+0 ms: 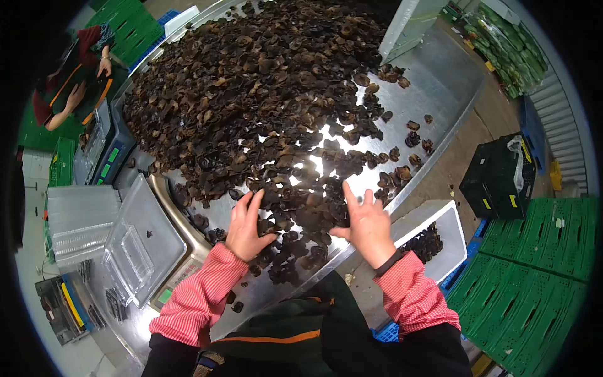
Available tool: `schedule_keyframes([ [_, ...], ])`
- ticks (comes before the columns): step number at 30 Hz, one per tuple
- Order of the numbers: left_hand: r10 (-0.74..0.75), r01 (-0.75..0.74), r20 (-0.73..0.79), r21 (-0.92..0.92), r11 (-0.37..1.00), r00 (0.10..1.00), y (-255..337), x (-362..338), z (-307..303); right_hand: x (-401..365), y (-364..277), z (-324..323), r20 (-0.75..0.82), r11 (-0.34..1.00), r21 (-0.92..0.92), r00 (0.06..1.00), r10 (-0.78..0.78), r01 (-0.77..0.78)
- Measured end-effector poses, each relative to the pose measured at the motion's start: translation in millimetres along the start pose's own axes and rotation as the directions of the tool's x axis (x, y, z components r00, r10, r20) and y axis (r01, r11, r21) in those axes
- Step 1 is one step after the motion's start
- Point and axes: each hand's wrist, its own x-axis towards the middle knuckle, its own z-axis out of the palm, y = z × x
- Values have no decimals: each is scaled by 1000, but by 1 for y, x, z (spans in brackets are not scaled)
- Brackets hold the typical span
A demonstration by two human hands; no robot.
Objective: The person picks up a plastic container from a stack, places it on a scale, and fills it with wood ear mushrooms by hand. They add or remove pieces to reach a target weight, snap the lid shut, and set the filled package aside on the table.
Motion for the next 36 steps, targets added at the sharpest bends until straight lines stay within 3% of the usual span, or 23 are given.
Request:
schedule_keyframes([
  [3,-20,17,46,60,998,999,14,24,4,11,-31,15,54,997,74,998,-43,39],
  [5,-46,44,45,46,998,998,20,38,7,26,-47,24,-10,975,221,999,-35,37],
  [7,-33,29,-35,-117,993,999,11,47,22,38,-55,38,-21,917,395,998,-61,65],
  [11,-40,-26,-156,-403,915,987,0,42,49,59,-55,66,-59,643,755,989,-133,131],
  [13,-143,60,-126,-509,859,982,2,34,44,65,-68,63,55,490,872,993,-106,4],
  [14,-179,73,-129,-577,814,975,2,29,41,62,-65,56,213,358,922,966,-146,-149],
  [16,-225,88,-150,-612,786,963,-4,18,32,60,-84,37,281,354,912,945,-168,-208],
  [19,-327,126,-65,-838,530,943,-16,-3,7,47,-134,1,212,333,934,953,-219,-131],
  [20,-338,56,-283,-687,725,898,-7,-31,-50,49,-168,-6,164,323,944,945,-283,-67],
  [21,-347,4,-333,-716,698,877,-13,-43,-70,59,-184,-2,73,370,924,905,-420,97],
  [23,-327,-124,-509,-666,736,796,-35,-70,-101,52,-236,-20,-3,334,922,867,-499,196],
  [24,-351,-128,-536,-665,736,768,-44,-87,-120,44,-267,-43,-28,258,943,826,-563,208],
  [27,-414,-101,-622,-624,775,664,-87,-133,-159,53,-343,-23,-117,195,916,697,-707,351],
  [29,-522,-94,-538,-750,654,662,-115,-163,-182,52,-391,-16,-190,143,884,621,-761,446],
  [31,-589,33,-461,-769,639,663,-151,-185,-194,53,-430,-6,-241,190,748,526,-816,636],
  [33,-591,260,-533,-570,780,605,-158,-204,-200,43,-448,-11,-69,367,693,565,-822,620],
  [35,-556,476,-584,-303,825,592,-145,-212,-211,27,-447,-17,-164,360,606,555,-815,709],
  [36,-546,482,-595,-284,829,589,-141,-213,-212,23,-438,-24,-179,364,591,557,-811,720],
])
